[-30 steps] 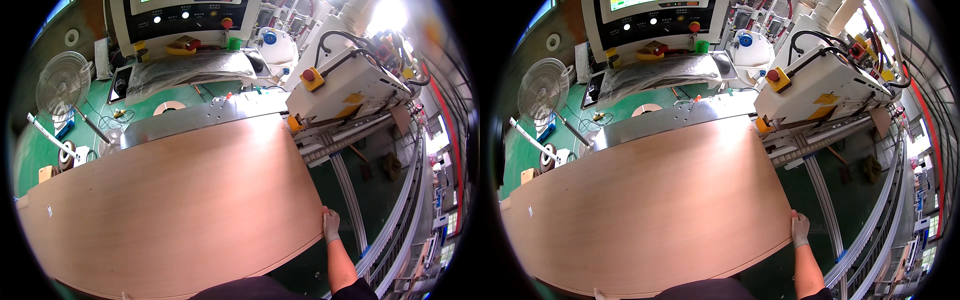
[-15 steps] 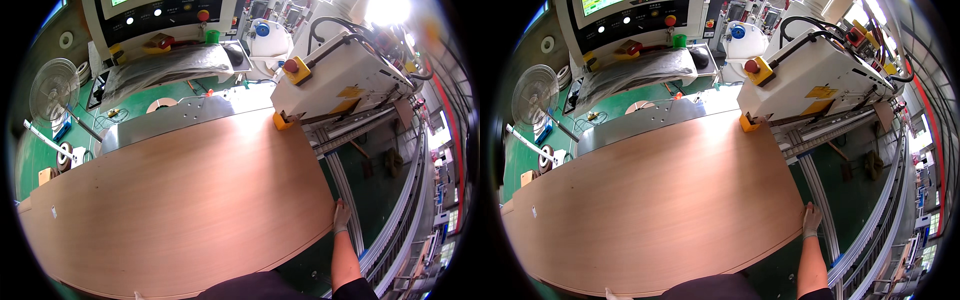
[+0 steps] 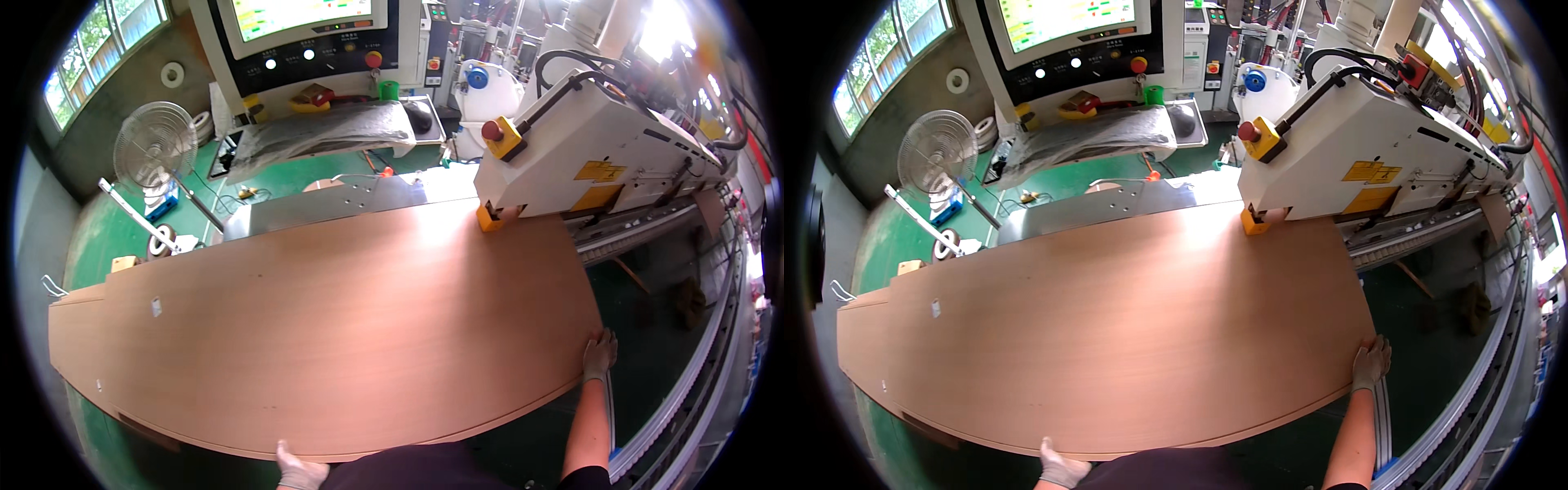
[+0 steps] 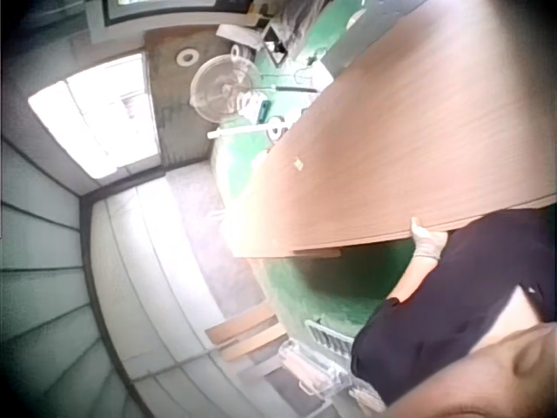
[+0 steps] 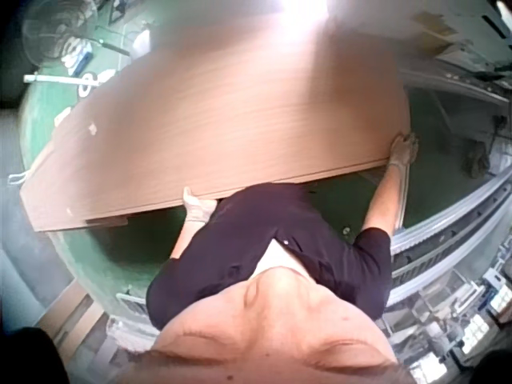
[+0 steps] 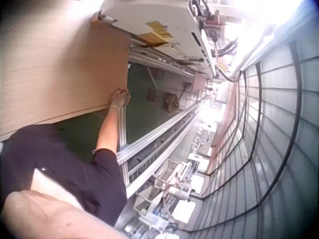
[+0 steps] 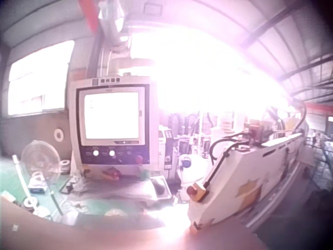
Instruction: The person adjusts a long metal guide rail on an edge banding machine, then repeatedly picks up large wooden panels from a stack and feeds them into the machine. The panels are processed and removed from the other side.
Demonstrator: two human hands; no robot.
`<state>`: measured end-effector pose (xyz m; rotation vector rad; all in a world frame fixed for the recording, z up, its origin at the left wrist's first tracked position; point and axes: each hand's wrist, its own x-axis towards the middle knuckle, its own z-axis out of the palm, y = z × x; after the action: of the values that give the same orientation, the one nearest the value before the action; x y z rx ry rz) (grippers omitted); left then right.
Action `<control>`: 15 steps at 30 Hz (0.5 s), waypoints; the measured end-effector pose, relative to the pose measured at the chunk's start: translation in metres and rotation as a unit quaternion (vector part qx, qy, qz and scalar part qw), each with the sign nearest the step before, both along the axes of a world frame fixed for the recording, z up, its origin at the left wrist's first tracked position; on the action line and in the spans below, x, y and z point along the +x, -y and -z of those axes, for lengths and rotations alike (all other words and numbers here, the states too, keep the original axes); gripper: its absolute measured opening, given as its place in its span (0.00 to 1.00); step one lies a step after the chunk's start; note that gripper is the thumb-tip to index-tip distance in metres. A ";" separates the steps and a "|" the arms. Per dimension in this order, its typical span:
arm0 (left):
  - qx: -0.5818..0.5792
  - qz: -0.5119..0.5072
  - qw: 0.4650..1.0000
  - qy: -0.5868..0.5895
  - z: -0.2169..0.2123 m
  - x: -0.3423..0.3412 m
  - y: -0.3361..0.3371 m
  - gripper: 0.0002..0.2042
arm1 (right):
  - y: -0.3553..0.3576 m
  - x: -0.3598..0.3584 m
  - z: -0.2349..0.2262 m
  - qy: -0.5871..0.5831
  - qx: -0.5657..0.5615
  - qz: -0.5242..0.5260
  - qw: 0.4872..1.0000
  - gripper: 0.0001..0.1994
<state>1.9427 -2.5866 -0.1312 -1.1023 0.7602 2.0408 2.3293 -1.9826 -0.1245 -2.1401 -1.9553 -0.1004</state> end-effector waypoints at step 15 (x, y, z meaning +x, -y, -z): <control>0.028 0.074 0.991 0.110 0.022 0.016 0.019 0.37 | 0.109 -0.122 0.020 -0.002 -0.028 -0.255 0.967 0.33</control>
<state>1.9590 -2.6060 -0.1536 -1.1796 0.6494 1.7724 2.2075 -2.0912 -0.1442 -1.5927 -2.4582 0.0504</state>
